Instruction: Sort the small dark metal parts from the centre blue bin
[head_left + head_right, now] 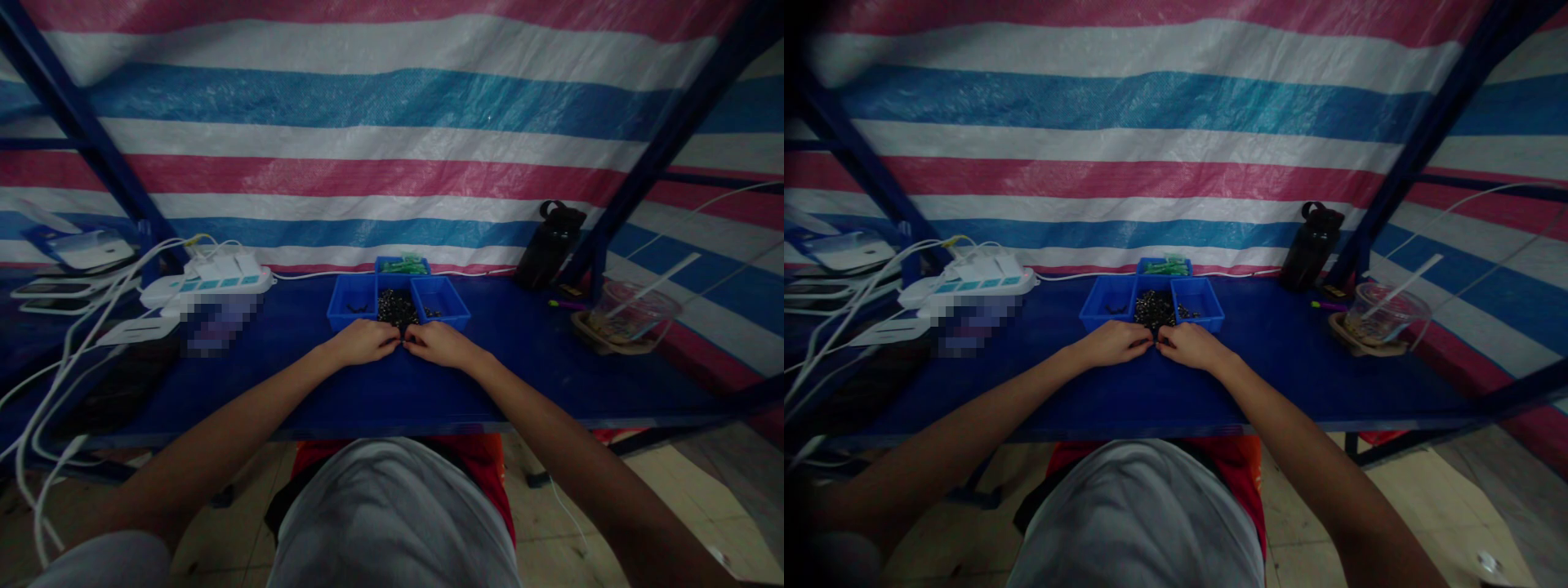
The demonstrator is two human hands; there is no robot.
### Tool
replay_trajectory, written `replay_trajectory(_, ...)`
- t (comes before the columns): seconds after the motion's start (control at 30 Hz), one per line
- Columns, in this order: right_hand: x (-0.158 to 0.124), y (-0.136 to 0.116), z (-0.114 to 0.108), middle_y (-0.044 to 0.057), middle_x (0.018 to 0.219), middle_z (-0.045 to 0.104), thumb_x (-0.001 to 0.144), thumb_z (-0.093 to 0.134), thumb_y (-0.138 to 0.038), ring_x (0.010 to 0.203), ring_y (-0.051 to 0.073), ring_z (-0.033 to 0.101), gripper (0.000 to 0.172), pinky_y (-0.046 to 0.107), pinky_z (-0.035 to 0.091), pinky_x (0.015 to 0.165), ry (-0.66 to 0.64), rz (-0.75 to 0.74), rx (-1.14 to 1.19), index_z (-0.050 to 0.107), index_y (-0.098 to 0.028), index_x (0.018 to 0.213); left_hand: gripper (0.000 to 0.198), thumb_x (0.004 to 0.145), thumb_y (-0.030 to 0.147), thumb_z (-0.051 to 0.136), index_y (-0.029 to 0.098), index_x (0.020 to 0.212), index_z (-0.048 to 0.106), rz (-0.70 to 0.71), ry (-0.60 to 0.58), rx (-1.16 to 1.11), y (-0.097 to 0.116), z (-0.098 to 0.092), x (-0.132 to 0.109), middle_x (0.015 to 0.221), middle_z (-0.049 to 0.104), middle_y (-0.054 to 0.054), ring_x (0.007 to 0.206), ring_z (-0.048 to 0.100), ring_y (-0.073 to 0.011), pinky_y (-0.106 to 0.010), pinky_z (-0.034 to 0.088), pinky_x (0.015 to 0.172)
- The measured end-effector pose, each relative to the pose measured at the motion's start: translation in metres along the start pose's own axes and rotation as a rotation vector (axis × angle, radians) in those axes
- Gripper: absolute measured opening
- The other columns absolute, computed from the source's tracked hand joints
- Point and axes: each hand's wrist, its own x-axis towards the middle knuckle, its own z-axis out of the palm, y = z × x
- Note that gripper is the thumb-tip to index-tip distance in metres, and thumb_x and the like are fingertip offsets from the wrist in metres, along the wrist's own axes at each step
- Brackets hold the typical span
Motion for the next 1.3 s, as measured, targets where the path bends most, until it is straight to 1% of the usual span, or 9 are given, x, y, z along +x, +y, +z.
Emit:
replay_trajectory(0.3,-0.0007,-0.0024,-0.0014,0.002,0.069,0.063,0.087,0.052,-0.028,0.062,0.011,0.055,0.014,0.021,0.029,0.057,-0.001,0.002,0.016,0.060,-0.016,0.090,0.016,0.089,0.028,0.046,0.020,0.092,0.060,0.004,0.010,0.009,-0.0009,0.0015,0.0006,0.086,0.064,-0.001,0.075,0.060,-0.0135,-0.021,0.038,0.061)
replay_trajectory(0.77,-0.0006,-0.0024,-0.0032,0.002,0.071,0.064,0.086,0.053,-0.026,0.064,0.012,0.056,0.013,0.021,0.030,0.059,-0.004,0.008,0.026,0.060,-0.016,0.091,0.018,0.090,0.029,0.045,0.021,0.094,0.060,0.023,0.002,-0.007,0.0005,-0.0010,-0.0006,0.087,0.063,-0.001,0.075,0.060,-0.0127,-0.021,0.039,0.062)
replay_trajectory(1.03,-0.0011,-0.0042,-0.0055,0.001,0.069,0.064,0.086,0.053,-0.026,0.063,0.012,0.056,0.013,0.021,0.030,0.059,-0.010,0.012,0.013,0.060,-0.016,0.091,0.017,0.090,0.028,0.045,0.020,0.093,0.060,0.018,0.001,-0.012,0.0006,-0.0013,-0.0002,0.087,0.064,-0.001,0.074,0.060,-0.0126,-0.021,0.038,0.061)
replay_trajectory(1.3,-0.0010,-0.0032,-0.0047,0.001,0.069,0.063,0.087,0.052,-0.027,0.062,0.011,0.055,0.014,0.021,0.029,0.057,0.008,0.001,0.014,0.061,-0.016,0.091,0.018,0.090,0.028,0.045,0.021,0.095,0.061,0.022,-0.006,-0.025,-0.0005,-0.0003,-0.0003,0.088,0.064,-0.001,0.076,0.060,-0.0129,-0.021,0.039,0.063)
